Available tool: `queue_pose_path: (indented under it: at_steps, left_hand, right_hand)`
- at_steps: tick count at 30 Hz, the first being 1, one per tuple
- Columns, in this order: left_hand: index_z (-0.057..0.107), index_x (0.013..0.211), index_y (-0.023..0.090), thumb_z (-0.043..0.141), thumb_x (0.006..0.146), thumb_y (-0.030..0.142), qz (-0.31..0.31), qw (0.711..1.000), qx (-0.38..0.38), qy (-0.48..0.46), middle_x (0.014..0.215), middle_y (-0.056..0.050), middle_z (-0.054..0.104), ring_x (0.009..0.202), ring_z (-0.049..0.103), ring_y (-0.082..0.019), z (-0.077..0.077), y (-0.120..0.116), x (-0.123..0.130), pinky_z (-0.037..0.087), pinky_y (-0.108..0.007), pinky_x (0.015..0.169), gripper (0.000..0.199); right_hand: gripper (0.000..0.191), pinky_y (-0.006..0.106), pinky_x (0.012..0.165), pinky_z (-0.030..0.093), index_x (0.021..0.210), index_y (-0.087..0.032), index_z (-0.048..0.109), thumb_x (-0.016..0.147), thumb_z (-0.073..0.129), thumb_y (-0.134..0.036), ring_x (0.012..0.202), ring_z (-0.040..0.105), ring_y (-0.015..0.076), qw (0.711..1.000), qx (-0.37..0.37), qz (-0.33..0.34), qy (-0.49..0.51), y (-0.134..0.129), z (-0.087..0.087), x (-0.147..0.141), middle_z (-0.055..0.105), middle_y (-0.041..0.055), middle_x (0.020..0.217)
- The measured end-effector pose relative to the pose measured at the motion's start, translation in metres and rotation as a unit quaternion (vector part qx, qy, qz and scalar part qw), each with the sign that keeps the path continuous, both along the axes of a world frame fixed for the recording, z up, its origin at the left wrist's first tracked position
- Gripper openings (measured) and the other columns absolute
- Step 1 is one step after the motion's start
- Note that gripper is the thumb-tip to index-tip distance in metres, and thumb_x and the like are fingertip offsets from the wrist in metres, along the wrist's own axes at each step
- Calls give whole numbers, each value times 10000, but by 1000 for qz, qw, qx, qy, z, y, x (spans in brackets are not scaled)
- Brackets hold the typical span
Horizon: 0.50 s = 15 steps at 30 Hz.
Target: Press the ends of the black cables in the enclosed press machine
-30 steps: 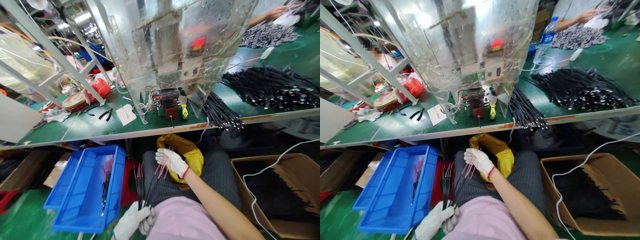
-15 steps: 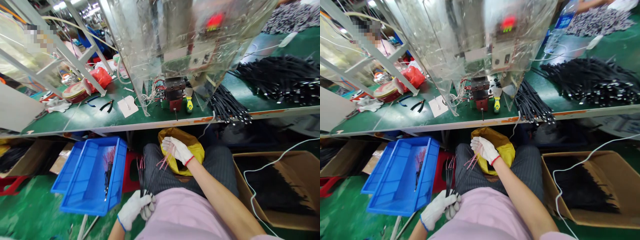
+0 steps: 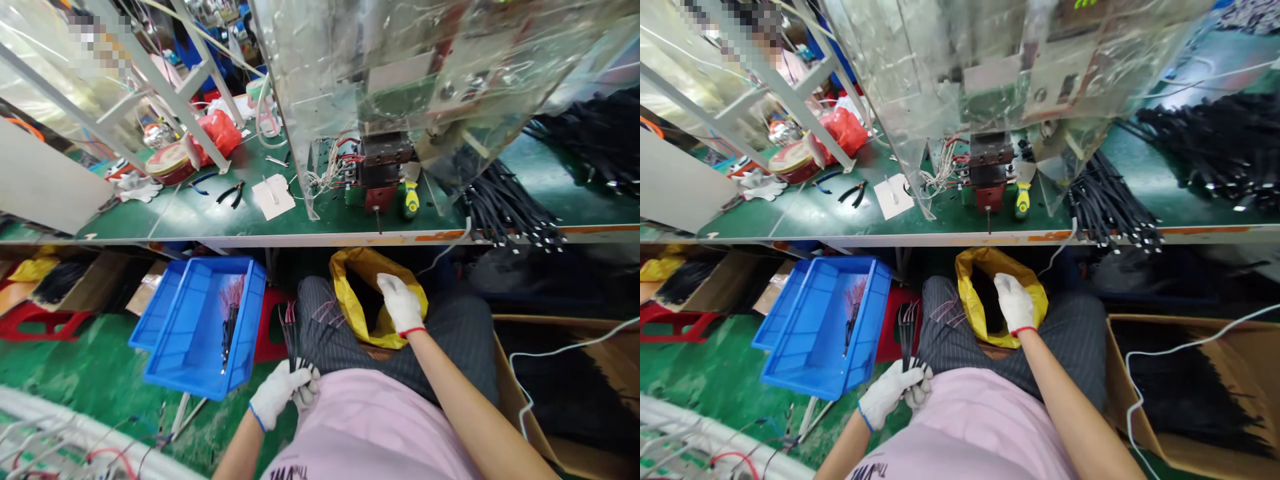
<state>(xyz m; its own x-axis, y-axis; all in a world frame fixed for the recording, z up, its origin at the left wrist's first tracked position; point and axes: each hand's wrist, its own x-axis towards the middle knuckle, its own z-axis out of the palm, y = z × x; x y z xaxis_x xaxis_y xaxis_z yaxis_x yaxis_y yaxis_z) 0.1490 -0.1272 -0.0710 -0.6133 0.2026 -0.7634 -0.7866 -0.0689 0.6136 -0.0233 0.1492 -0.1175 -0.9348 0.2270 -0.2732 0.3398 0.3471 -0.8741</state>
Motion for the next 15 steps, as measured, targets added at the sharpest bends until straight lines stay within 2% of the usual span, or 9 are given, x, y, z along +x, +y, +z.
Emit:
queue_pose_path:
  at_steps: [1, 2, 4, 6, 7, 9, 11, 13, 15]
  left_hand:
    - [618, 901, 96, 669, 736, 415, 6, 1000, -8, 16, 719, -57, 627, 526, 532, -89, 0, 1, -1, 342, -178, 444, 363]
    - [622, 908, 94, 665, 740, 417, 11, 999, -16, 30, 736, -61, 634, 544, 544, -96, 1, 2, -2, 369, -187, 459, 366]
    - [631, 919, 94, 655, 748, 426, 19, 998, -37, 54, 760, -65, 644, 563, 557, -107, 4, 6, -6, 412, -206, 484, 374]
    - [648, 932, 95, 642, 757, 409, 27, 995, -60, 72, 783, -73, 660, 591, 572, -117, 9, 12, -11, 442, -219, 514, 360]
    - [659, 942, 101, 629, 765, 390, 26, 993, -80, 79, 801, -77, 672, 618, 586, -126, 13, 14, -13, 458, -226, 538, 340]
    - [680, 946, 127, 590, 785, 350, 5, 987, -134, 89, 821, -69, 694, 684, 617, -147, 22, 19, -17, 488, -243, 602, 289]
    - [698, 931, 164, 548, 801, 322, -45, 973, -199, 107, 845, -42, 711, 748, 636, -158, 33, 20, -21, 496, -250, 674, 254]
    - [711, 916, 189, 542, 798, 322, -112, 953, -254, 122, 838, -10, 715, 764, 634, -157, 43, 19, -23, 480, -242, 704, 246]
    - [724, 907, 211, 571, 773, 322, -186, 936, -275, 116, 815, 15, 711, 753, 626, -157, 51, 15, -24, 461, -234, 701, 231]
  right_hand:
    - [372, 444, 994, 417, 1111, -220, 655, 862, 487, -439, 1107, 604, 285, 997, 71, 6, -5, 3, 4, 6, 662, 107, 1198]
    - [367, 453, 991, 411, 1100, -223, 661, 866, 477, -438, 1094, 606, 291, 994, 109, 16, -17, 4, 7, 13, 671, 107, 1178]
    - [351, 433, 922, 454, 986, -218, 687, 867, 470, -466, 981, 646, 276, 993, 80, 67, -58, -1, 11, 27, 708, 106, 1060]
    - [383, 384, 776, 510, 831, -198, 683, 853, 485, -525, 783, 670, 232, 979, -59, 137, -142, -17, 12, 43, 723, 101, 878]
    - [411, 356, 698, 517, 786, -186, 669, 844, 493, -552, 692, 661, 208, 953, -158, 167, -198, -28, 13, 51, 715, 96, 800]
    - [440, 319, 616, 509, 804, -161, 656, 836, 514, -575, 618, 648, 181, 865, -355, 208, -287, -52, 16, 64, 702, 95, 745]
    - [425, 316, 625, 511, 904, -145, 655, 837, 555, -553, 664, 666, 185, 777, -497, 241, -302, -75, 22, 72, 711, 106, 794]
    - [395, 333, 670, 522, 995, -143, 652, 829, 615, -498, 736, 680, 199, 730, -569, 263, -272, -92, 31, 74, 721, 116, 877]
    - [372, 358, 743, 527, 1040, -147, 657, 809, 671, -438, 790, 687, 208, 717, -591, 263, -260, -104, 40, 72, 725, 114, 929]
